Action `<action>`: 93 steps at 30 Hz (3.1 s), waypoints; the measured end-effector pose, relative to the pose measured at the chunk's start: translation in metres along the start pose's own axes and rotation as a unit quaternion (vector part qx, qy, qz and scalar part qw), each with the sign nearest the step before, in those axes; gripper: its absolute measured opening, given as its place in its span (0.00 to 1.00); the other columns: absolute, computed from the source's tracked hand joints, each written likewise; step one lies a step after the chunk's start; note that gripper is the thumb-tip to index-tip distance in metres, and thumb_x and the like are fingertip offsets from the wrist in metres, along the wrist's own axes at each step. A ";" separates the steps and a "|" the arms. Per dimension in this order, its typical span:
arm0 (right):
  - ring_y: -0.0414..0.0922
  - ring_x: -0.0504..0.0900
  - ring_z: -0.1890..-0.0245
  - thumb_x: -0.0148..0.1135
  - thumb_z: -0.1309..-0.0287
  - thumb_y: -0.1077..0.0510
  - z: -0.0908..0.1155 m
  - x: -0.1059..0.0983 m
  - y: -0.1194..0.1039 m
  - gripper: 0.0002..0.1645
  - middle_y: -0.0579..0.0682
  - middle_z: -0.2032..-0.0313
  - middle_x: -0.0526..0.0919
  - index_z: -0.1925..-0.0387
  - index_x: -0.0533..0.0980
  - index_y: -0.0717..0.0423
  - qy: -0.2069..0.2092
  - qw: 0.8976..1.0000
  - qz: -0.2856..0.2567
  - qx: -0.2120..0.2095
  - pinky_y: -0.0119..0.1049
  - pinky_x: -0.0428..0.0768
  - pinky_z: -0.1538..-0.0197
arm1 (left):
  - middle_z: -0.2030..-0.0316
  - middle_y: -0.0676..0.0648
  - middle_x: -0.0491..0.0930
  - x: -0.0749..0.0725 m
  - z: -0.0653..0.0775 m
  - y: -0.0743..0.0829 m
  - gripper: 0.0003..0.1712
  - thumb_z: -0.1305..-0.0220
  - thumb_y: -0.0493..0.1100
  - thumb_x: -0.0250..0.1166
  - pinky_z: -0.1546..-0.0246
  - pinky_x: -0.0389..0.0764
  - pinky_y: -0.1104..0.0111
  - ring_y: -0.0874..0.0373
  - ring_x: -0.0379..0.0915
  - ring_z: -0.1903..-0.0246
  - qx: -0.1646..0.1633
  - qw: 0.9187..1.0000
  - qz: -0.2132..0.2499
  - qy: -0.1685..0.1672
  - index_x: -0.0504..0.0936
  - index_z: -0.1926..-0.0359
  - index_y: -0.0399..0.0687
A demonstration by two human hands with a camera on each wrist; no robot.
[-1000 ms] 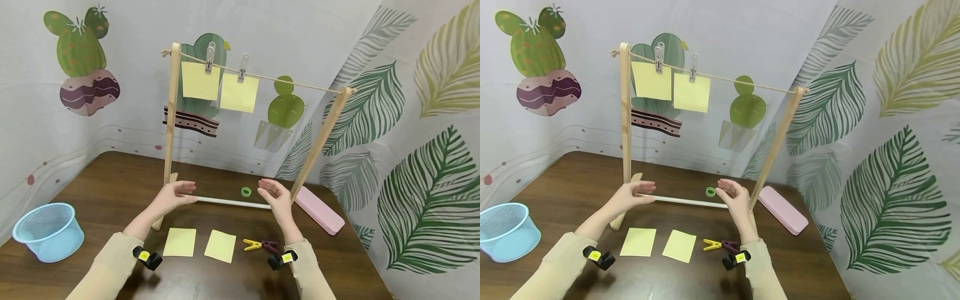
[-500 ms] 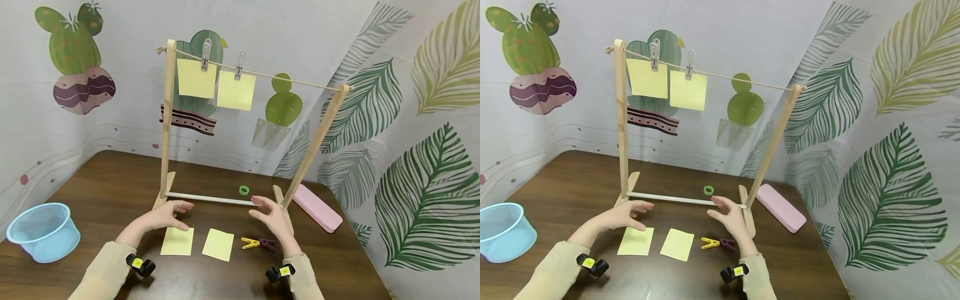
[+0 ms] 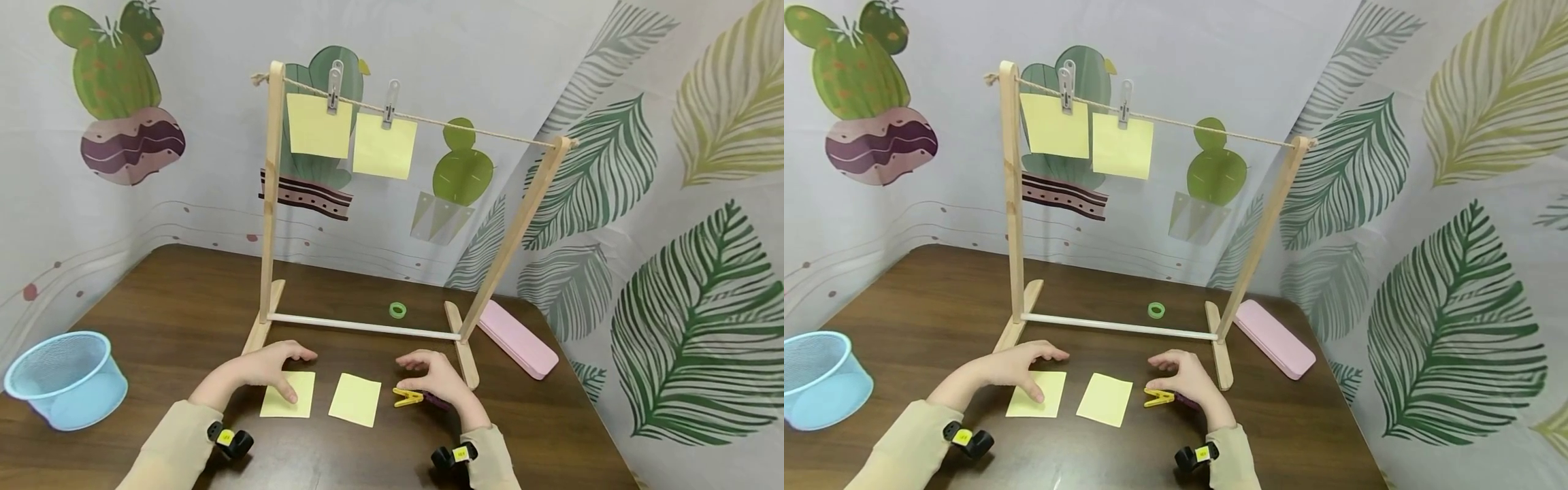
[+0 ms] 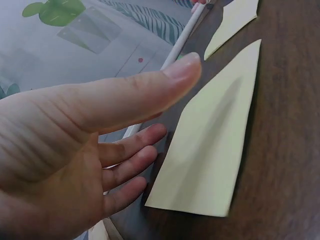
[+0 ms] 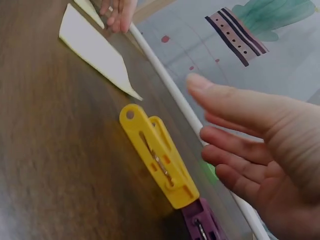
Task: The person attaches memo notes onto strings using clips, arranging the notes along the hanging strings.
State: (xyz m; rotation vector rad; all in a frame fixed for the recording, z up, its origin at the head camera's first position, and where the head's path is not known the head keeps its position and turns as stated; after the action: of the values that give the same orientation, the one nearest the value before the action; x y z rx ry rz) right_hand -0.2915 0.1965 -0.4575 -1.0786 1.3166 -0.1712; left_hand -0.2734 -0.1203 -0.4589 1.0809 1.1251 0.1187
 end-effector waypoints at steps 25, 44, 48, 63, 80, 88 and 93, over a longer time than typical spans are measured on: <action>0.37 0.78 0.60 0.82 0.62 0.57 0.005 0.013 -0.004 0.28 0.49 0.61 0.84 0.54 0.84 0.57 -0.111 0.993 0.027 -0.020 0.30 0.78 0.53 | 0.50 0.48 0.72 0.007 0.003 0.005 0.44 0.66 0.38 0.82 0.49 0.72 0.61 0.46 0.65 0.47 -0.005 0.997 -0.079 -0.016 0.78 0.41 0.43; 0.37 0.80 0.61 0.81 0.60 0.56 0.006 0.014 -0.003 0.24 0.47 0.63 0.85 0.57 0.86 0.57 -0.097 0.994 0.034 -0.029 0.31 0.79 0.54 | 0.53 0.46 0.77 0.005 -0.002 0.004 0.42 0.70 0.35 0.82 0.51 0.71 0.56 0.47 0.70 0.51 -0.004 0.998 -0.055 0.020 0.77 0.46 0.46; 0.36 0.79 0.62 0.81 0.61 0.56 0.005 0.015 -0.002 0.24 0.47 0.63 0.85 0.58 0.86 0.57 -0.094 0.995 0.029 -0.022 0.30 0.79 0.55 | 0.53 0.46 0.78 0.006 -0.002 0.005 0.43 0.70 0.34 0.82 0.50 0.72 0.56 0.48 0.71 0.51 -0.014 0.999 -0.043 0.019 0.76 0.46 0.45; 0.35 0.79 0.63 0.82 0.61 0.55 0.004 0.017 0.000 0.24 0.46 0.64 0.85 0.58 0.86 0.55 -0.089 0.995 0.030 -0.025 0.28 0.78 0.57 | 0.63 0.52 0.79 0.007 -0.004 -0.001 0.40 0.73 0.37 0.84 0.62 0.72 0.70 0.62 0.69 0.65 -0.022 0.999 -0.040 0.029 0.78 0.52 0.39; 0.32 0.75 0.67 0.82 0.63 0.54 0.003 0.019 0.001 0.24 0.43 0.68 0.83 0.59 0.86 0.54 -0.089 0.995 0.046 -0.018 0.26 0.76 0.62 | 0.68 0.51 0.77 0.004 -0.005 -0.007 0.28 0.56 0.39 0.78 0.69 0.74 0.73 0.64 0.70 0.70 -0.022 0.998 -0.006 0.052 0.78 0.53 0.36; 0.32 0.75 0.68 0.82 0.63 0.55 0.002 0.021 0.000 0.23 0.44 0.70 0.82 0.61 0.85 0.55 -0.089 0.995 0.048 -0.018 0.27 0.76 0.63 | 0.63 0.47 0.81 0.005 -0.007 -0.012 0.17 0.39 0.39 0.67 0.69 0.74 0.73 0.65 0.71 0.71 -0.032 0.998 -0.003 0.050 0.78 0.52 0.34; 0.31 0.75 0.69 0.82 0.62 0.54 0.001 0.021 0.001 0.22 0.41 0.71 0.81 0.61 0.85 0.53 -0.089 0.995 0.050 -0.007 0.26 0.76 0.63 | 0.64 0.47 0.82 0.004 -0.008 -0.014 0.17 0.40 0.39 0.68 0.70 0.75 0.73 0.65 0.72 0.71 -0.031 0.998 0.008 0.054 0.79 0.53 0.32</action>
State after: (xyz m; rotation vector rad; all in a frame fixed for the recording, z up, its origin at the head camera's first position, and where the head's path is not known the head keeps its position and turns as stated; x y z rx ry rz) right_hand -0.2848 0.1843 -0.4726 -1.0131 1.2094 0.0083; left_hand -0.2842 -0.1203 -0.4723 1.0394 1.2025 0.2258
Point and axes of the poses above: each hand's wrist, its own z-axis away from the middle knuckle, its own x-axis out of the palm, y = z × x, the point moved 5 cm from there along -z, towards the middle knuckle
